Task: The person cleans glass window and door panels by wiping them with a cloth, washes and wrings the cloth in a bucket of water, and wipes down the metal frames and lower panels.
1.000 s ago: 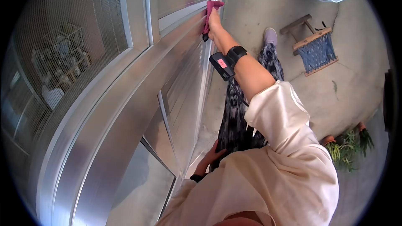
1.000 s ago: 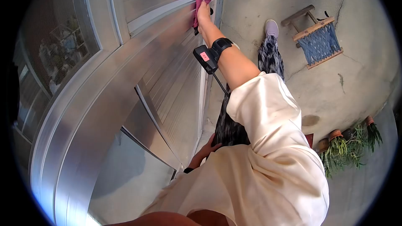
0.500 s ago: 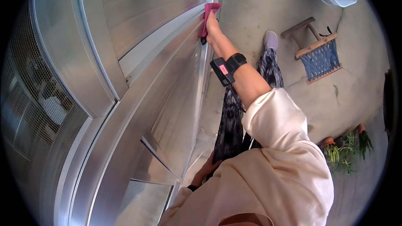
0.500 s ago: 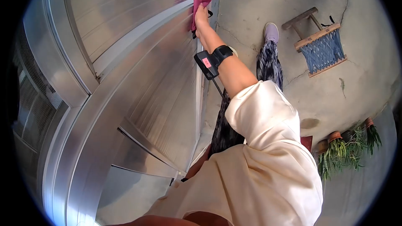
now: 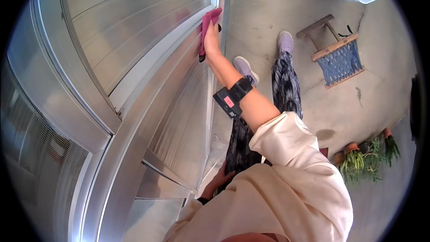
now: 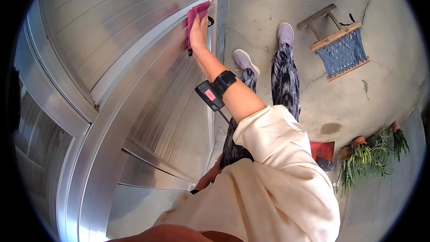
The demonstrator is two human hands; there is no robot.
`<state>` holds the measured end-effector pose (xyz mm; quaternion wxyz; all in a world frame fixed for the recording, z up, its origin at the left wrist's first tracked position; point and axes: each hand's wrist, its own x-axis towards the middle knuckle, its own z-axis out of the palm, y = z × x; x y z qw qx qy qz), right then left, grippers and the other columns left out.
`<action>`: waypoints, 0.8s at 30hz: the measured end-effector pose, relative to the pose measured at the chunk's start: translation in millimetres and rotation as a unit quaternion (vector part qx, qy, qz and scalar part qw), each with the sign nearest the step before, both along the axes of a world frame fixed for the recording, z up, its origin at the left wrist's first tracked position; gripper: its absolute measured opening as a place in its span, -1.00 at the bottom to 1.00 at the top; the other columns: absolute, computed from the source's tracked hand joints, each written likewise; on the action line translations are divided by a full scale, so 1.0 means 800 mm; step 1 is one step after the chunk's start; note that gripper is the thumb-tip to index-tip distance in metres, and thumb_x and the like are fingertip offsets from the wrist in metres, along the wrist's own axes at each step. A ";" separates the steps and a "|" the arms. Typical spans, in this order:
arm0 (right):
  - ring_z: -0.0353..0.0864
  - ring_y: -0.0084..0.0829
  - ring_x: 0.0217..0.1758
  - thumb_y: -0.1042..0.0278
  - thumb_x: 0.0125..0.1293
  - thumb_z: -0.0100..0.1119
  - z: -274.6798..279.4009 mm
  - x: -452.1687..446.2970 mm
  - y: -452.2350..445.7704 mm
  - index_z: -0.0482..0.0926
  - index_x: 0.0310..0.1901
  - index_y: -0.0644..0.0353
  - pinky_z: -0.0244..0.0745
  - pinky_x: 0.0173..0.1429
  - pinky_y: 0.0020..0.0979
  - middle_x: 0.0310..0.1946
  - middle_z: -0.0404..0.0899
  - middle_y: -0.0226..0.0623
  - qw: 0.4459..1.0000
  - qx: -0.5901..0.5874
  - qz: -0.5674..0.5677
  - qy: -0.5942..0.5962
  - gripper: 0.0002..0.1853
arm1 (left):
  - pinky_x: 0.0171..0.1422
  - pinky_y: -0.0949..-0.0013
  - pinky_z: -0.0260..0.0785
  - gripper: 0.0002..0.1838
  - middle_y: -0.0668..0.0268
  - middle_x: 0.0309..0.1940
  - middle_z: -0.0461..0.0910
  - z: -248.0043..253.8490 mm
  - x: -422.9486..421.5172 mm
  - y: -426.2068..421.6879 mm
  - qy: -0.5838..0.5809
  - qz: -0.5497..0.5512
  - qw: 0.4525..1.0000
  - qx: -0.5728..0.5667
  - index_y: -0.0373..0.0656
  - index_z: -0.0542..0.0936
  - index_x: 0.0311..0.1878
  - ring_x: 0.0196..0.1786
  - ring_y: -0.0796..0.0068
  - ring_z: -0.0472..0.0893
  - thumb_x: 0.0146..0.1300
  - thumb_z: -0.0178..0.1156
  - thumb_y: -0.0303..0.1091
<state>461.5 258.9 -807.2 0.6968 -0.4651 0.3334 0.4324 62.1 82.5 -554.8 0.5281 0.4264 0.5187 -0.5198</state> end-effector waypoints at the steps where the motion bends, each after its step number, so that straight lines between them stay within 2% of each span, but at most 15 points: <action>1: 0.13 -0.34 0.38 -0.21 0.39 -0.31 -0.036 0.014 0.017 -0.02 0.40 0.10 0.08 0.38 -0.32 0.33 0.14 -0.21 0.994 -0.091 0.018 -0.053 -0.29 | 0.38 0.24 0.10 -0.02 -0.13 0.31 0.18 -0.003 -0.001 -0.003 0.008 0.005 1.000 0.006 -0.31 -0.08 0.42 0.36 0.10 0.23 0.16 0.23 0.03; 2: 0.24 -0.32 0.30 -0.22 0.37 -0.29 -0.069 0.016 0.009 0.09 0.35 0.11 0.19 0.32 -0.29 0.26 0.25 -0.21 0.999 0.014 -0.023 0.032 -0.32 | 0.38 0.24 0.10 -0.02 -0.13 0.31 0.18 -0.003 -0.004 -0.007 0.007 0.006 1.000 0.010 -0.31 -0.09 0.42 0.36 0.10 0.23 0.16 0.23 0.03; 3: 0.35 -0.31 0.20 -0.22 0.37 -0.29 -0.154 -0.002 0.018 0.21 0.27 0.13 0.29 0.23 -0.25 0.17 0.36 -0.23 1.000 -0.012 0.011 0.021 -0.36 | 0.38 0.25 0.11 -0.02 -0.13 0.31 0.18 0.001 -0.008 -0.013 0.006 0.009 1.000 0.011 -0.30 -0.10 0.42 0.36 0.10 0.23 0.17 0.22 0.03; 4: 0.41 -0.31 0.14 -0.22 0.37 -0.30 -0.175 0.001 0.015 0.27 0.23 0.12 0.34 0.18 -0.24 0.10 0.42 -0.24 0.999 -0.015 0.018 0.045 -0.38 | 0.38 0.25 0.10 -0.03 -0.14 0.31 0.17 0.001 -0.008 -0.016 -0.004 -0.006 1.000 0.014 -0.29 -0.12 0.42 0.36 0.09 0.22 0.19 0.20 0.03; 6: 0.39 -0.30 0.16 -0.22 0.37 -0.29 -0.174 0.010 0.017 0.24 0.25 0.11 0.33 0.19 -0.25 0.13 0.40 -0.24 0.997 0.011 -0.011 0.078 -0.37 | 0.38 0.24 0.10 -0.02 -0.15 0.32 0.16 -0.006 -0.021 -0.024 -0.003 -0.018 1.000 0.020 -0.28 -0.13 0.43 0.37 0.08 0.22 0.18 0.20 0.05; 8: 0.36 -0.30 0.19 -0.22 0.37 -0.29 -0.141 0.005 0.013 0.21 0.27 0.11 0.30 0.22 -0.25 0.17 0.36 -0.23 0.995 0.013 -0.017 0.093 -0.36 | 0.38 0.23 0.10 -0.01 -0.16 0.32 0.15 -0.004 -0.032 -0.032 -0.007 -0.032 0.999 0.021 -0.27 -0.13 0.43 0.37 0.07 0.22 0.18 0.20 0.06; 10: 0.25 -0.31 0.28 -0.23 0.37 -0.28 -0.066 -0.004 0.011 0.11 0.34 0.09 0.18 0.31 -0.28 0.25 0.26 -0.23 0.999 -0.034 -0.019 0.027 -0.33 | 0.37 0.21 0.11 0.00 -0.17 0.31 0.15 -0.010 -0.031 -0.032 0.032 -0.057 0.998 0.004 -0.25 -0.14 0.44 0.36 0.03 0.22 0.17 0.20 0.08; 13: -0.23 -0.22 0.47 -0.15 0.42 -0.41 0.083 -0.017 0.002 -0.14 0.38 0.31 -0.26 0.47 -0.32 0.41 -0.17 -0.07 0.995 -0.056 0.058 -0.066 -0.27 | 0.36 0.19 0.14 0.02 -0.19 0.27 0.20 -0.019 -0.042 -0.031 -0.004 -0.079 0.997 0.002 -0.22 -0.16 0.44 0.33 0.00 0.26 0.15 0.20 0.10; 14: -0.39 -0.19 0.54 -0.12 0.43 -0.45 0.133 -0.025 -0.004 -0.22 0.40 0.38 -0.41 0.53 -0.33 0.46 -0.31 -0.02 0.992 -0.057 0.067 -0.092 -0.24 | 0.30 0.17 0.20 -0.06 -0.18 0.23 0.27 -0.019 -0.042 -0.033 -0.038 -0.049 0.997 0.041 -0.26 -0.01 0.41 0.29 -0.01 0.31 0.15 0.20 0.10; 15: -0.40 -0.18 0.54 -0.12 0.44 -0.46 0.177 -0.032 -0.008 -0.23 0.39 0.40 -0.42 0.53 -0.33 0.46 -0.33 0.01 0.989 -0.056 0.075 -0.118 -0.24 | 0.30 0.17 0.20 -0.06 -0.18 0.23 0.27 -0.019 -0.047 -0.036 -0.043 -0.047 0.997 0.046 -0.26 -0.01 0.41 0.29 -0.01 0.31 0.15 0.20 0.10; 17: -0.40 -0.12 0.53 -0.05 0.46 -0.45 0.269 -0.039 -0.016 -0.25 0.38 0.43 -0.43 0.53 -0.28 0.45 -0.34 0.05 0.986 -0.035 0.042 -0.157 -0.27 | 0.23 0.17 0.25 -0.17 -0.15 0.19 0.33 -0.026 -0.050 -0.026 -0.046 -0.067 0.996 -0.030 -0.30 0.18 0.31 0.26 0.02 0.35 0.16 0.19 0.10; 18: -0.40 -0.09 0.53 -0.04 0.46 -0.44 0.306 -0.045 -0.024 -0.26 0.38 0.43 -0.44 0.53 -0.23 0.45 -0.35 0.06 0.980 -0.020 0.057 -0.191 -0.28 | 0.22 0.17 0.26 -0.20 -0.15 0.18 0.34 -0.023 -0.047 -0.025 -0.052 -0.062 0.996 -0.038 -0.30 0.20 0.29 0.25 0.02 0.36 0.16 0.18 0.09; 19: -0.38 -0.08 0.53 0.02 0.47 -0.40 0.340 -0.061 -0.020 -0.26 0.38 0.43 -0.41 0.52 -0.21 0.45 -0.32 0.06 0.974 -0.036 0.035 -0.223 -0.30 | 0.21 0.17 0.26 -0.22 -0.14 0.16 0.35 -0.018 -0.043 -0.023 -0.063 -0.058 0.996 -0.033 -0.30 0.22 0.27 0.23 0.03 0.37 0.16 0.18 0.08; 22: -0.39 -0.05 0.52 0.10 0.47 -0.33 0.426 -0.069 -0.048 -0.23 0.40 0.38 -0.36 0.51 -0.21 0.45 -0.32 0.02 0.954 0.039 0.021 -0.296 -0.34 | 0.19 0.18 0.28 -0.28 -0.12 0.12 0.39 -0.005 -0.024 -0.014 -0.100 -0.050 0.994 -0.003 -0.32 0.28 0.22 0.19 0.04 0.41 0.16 0.16 0.04; 24: -0.09 -0.23 0.49 0.14 0.48 -0.24 0.465 -0.071 -0.064 -0.10 0.39 0.36 -0.20 0.48 -0.39 0.41 -0.04 -0.05 0.934 0.059 0.027 -0.353 -0.38 | 0.17 0.18 0.29 -0.32 -0.11 0.09 0.42 0.000 -0.005 -0.009 -0.126 -0.044 0.991 0.013 -0.33 0.32 0.19 0.16 0.05 0.43 0.16 0.16 0.02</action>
